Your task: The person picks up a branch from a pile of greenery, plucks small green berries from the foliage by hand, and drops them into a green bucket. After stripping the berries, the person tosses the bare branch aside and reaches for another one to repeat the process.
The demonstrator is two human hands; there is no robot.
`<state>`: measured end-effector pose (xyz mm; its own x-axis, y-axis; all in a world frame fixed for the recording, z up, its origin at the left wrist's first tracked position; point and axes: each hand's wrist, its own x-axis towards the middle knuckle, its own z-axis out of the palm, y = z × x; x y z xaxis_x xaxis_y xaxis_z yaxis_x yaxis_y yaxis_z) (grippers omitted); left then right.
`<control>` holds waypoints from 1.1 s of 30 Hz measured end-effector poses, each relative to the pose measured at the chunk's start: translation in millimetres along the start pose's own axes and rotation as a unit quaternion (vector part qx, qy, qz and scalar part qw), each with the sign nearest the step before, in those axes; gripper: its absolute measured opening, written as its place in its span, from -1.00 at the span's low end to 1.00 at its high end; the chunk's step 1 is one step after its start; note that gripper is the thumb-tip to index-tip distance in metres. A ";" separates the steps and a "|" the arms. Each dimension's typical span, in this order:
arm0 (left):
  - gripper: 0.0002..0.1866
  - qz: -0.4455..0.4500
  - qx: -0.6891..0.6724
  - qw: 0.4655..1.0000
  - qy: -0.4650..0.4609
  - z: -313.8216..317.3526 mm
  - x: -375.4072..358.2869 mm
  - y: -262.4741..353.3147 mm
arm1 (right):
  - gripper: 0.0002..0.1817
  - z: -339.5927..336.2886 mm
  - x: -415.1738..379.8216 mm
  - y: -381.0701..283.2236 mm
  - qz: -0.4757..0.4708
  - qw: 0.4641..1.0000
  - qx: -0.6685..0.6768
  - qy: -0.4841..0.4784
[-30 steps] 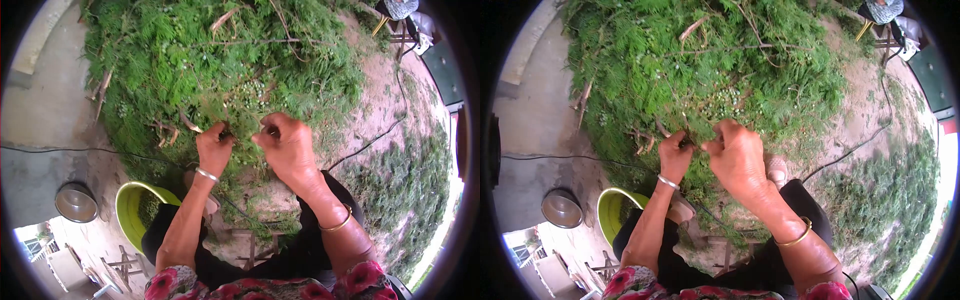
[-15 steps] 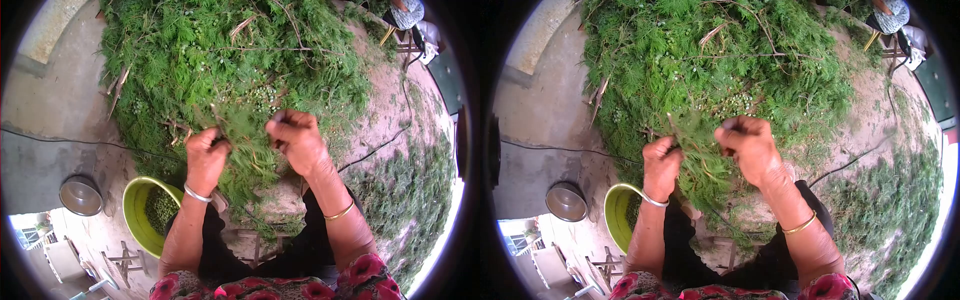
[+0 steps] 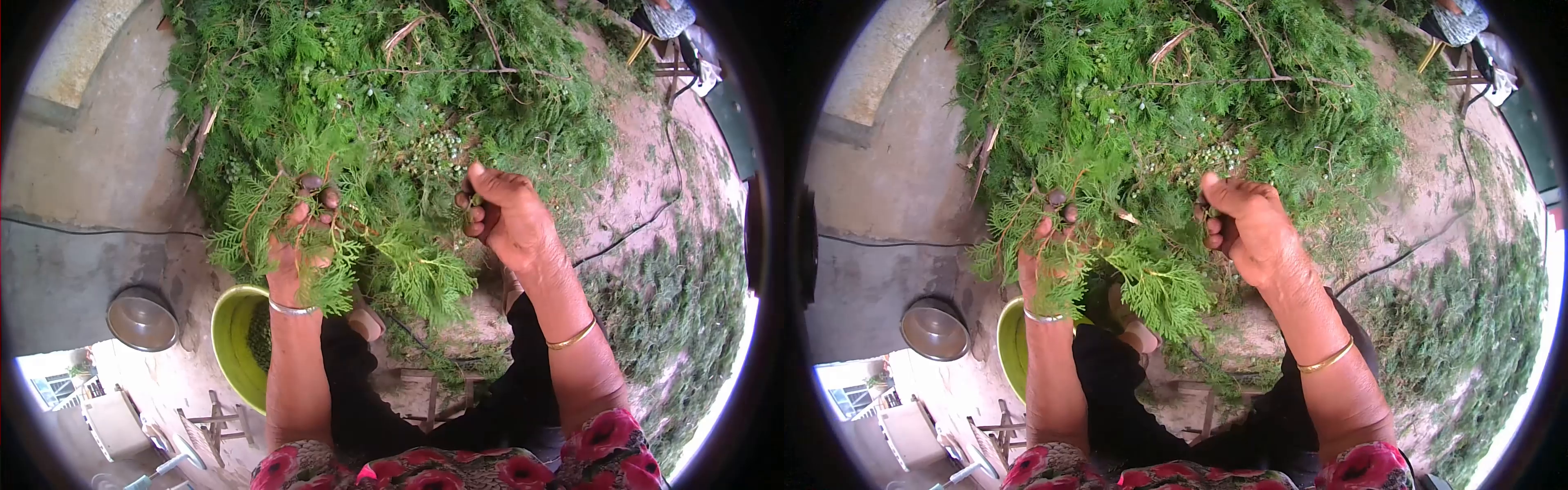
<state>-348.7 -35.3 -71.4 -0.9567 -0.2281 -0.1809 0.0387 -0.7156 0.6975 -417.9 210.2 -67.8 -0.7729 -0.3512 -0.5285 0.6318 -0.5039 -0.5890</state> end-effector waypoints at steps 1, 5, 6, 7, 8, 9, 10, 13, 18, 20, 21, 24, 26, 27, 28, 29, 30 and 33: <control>-0.62 -0.026 -0.027 0.999 -0.025 -3.0 -0.4 1.5 | -0.77 0.3 -0.1 0.7 -0.007 0.999 -0.017 -0.029; -0.60 0.007 0.036 0.999 -0.002 3.9 -3.1 -2.6 | -0.81 -3.0 -0.8 1.3 0.001 0.991 -0.013 -0.134; -0.60 0.006 0.036 0.999 -0.002 4.9 -3.6 -5.3 | -0.81 -2.4 -2.3 -0.1 0.000 0.991 -0.013 -0.132; -0.59 -0.017 0.056 0.998 -0.034 6.1 -4.5 -8.7 | -0.81 -1.1 -5.0 -2.5 0.010 0.987 0.000 -0.163; -0.58 -0.040 0.076 0.994 -0.064 7.7 -5.7 -12.4 | -0.82 -0.1 -6.5 -3.9 0.019 0.981 0.011 -0.193; -0.58 -0.040 0.076 0.994 -0.064 10.4 -8.2 -18.2 | -0.82 -0.8 -5.3 -2.1 0.019 0.981 0.011 -0.193; -0.57 -0.029 0.148 0.988 -0.044 14.8 -11.7 -26.6 | -0.85 -2.4 -2.9 1.2 0.028 0.978 0.040 -0.202; -0.55 -0.010 0.288 0.958 -0.004 39.9 -19.9 -51.6 | -0.88 1.0 -3.0 6.5 0.029 0.981 0.038 -0.188; -0.83 -0.103 0.138 0.981 -0.092 57.5 -19.3 -69.2 | -0.93 5.9 -4.6 8.9 -0.041 0.986 -0.124 -0.107; -0.86 -0.178 0.108 0.974 -0.086 53.3 -20.1 -69.4 | -0.93 6.2 -5.2 6.1 -0.075 0.977 -0.175 -0.094; -0.87 -0.127 0.143 0.977 -0.092 51.5 -21.2 -72.9 | -0.92 6.3 -7.3 4.6 -0.081 0.973 -0.188 -0.103; -0.79 -0.069 0.333 0.933 -0.119 45.2 -17.8 -70.2 | -0.89 3.7 -6.9 2.1 -0.113 0.960 -0.235 -0.102; -0.67 -0.053 0.390 0.919 -0.025 30.9 -14.8 -69.2 | -0.88 0.9 -5.1 -0.1 -0.223 0.880 -0.416 -0.060; -0.70 -0.024 0.381 0.921 -0.079 28.4 -13.1 -68.7 | -0.88 0.8 -5.1 -0.3 -0.223 0.881 -0.414 -0.059; -0.70 -0.025 0.383 0.920 -0.080 26.8 -12.2 -64.5 | -0.93 1.1 -5.2 -0.2 -0.204 0.920 -0.330 -0.053; -0.76 -0.083 0.273 0.949 -0.134 24.7 -10.9 -59.3 | -0.98 1.0 -5.1 -0.6 -0.184 0.951 -0.245 -0.047; -0.78 -0.140 0.157 0.960 -0.185 22.8 -9.9 -55.1 | -0.98 -1.9 -3.9 -2.7 -0.184 0.951 -0.242 -0.045; -0.82 -0.130 0.010 0.974 -0.187 18.9 -4.2 -44.6 | -0.89 -14.6 2.0 -14.8 -0.163 0.979 -0.087 0.087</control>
<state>-351.9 10.0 -88.7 -0.9717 0.2183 -0.0899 -0.2205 -0.7031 0.6760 -427.9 228.5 -69.1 -0.9225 -0.0472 -0.3831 0.3663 -0.4196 -0.8305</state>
